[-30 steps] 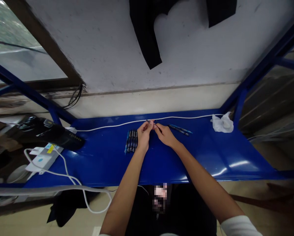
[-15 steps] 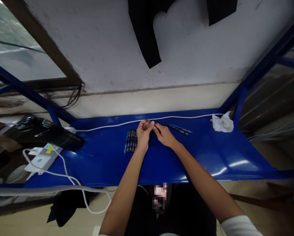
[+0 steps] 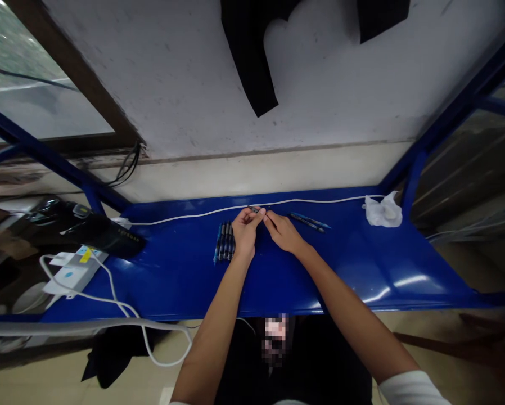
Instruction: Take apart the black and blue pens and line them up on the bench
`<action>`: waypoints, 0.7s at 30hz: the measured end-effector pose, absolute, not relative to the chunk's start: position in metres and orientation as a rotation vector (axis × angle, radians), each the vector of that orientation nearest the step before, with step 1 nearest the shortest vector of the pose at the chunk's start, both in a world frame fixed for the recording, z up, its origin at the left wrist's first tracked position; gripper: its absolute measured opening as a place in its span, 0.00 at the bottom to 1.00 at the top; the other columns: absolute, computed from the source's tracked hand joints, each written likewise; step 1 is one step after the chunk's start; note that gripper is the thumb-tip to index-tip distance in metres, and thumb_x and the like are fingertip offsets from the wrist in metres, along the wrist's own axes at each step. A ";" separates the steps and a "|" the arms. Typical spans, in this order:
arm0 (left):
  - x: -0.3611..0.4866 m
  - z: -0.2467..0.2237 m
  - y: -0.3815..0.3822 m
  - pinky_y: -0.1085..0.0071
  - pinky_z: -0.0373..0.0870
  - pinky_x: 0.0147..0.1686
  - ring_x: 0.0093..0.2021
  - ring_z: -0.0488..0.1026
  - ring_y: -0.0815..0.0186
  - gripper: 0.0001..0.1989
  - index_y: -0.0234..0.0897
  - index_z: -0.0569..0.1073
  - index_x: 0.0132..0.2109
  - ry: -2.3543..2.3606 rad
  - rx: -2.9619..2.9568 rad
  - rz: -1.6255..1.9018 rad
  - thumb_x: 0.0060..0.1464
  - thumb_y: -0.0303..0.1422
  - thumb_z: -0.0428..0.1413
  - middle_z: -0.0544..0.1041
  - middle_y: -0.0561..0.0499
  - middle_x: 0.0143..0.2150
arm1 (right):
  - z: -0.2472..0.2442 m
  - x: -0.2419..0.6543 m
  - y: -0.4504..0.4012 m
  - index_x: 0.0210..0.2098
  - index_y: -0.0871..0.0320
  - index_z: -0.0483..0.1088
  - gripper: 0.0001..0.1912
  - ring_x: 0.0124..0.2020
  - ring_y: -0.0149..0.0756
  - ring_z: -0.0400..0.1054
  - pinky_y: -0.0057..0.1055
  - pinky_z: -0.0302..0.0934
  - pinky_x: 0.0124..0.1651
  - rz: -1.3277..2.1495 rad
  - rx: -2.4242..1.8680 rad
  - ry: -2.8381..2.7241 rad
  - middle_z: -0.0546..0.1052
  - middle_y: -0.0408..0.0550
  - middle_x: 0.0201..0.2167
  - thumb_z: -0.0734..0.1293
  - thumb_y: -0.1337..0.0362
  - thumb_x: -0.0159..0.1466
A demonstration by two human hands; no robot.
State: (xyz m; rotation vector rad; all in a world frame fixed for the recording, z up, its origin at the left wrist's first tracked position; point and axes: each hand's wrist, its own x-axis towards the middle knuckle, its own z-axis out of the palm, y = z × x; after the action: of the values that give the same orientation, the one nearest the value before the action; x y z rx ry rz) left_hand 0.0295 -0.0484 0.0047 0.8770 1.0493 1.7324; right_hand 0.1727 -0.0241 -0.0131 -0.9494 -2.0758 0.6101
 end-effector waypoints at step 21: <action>0.031 0.006 -0.050 0.69 0.73 0.46 0.36 0.75 0.68 0.18 0.38 0.78 0.31 1.059 0.877 1.750 0.51 0.40 0.78 0.79 0.55 0.32 | -0.013 0.172 -0.025 0.44 0.51 0.67 0.15 0.37 0.41 0.76 0.34 0.62 0.39 0.517 -1.056 -2.109 0.81 0.48 0.39 0.55 0.54 0.84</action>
State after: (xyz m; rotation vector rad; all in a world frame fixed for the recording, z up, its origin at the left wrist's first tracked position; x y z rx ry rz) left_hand 0.0308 -0.0502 0.0065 0.8771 1.0594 1.7500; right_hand 0.1719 -0.0254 -0.0126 -1.0555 -2.1094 0.5167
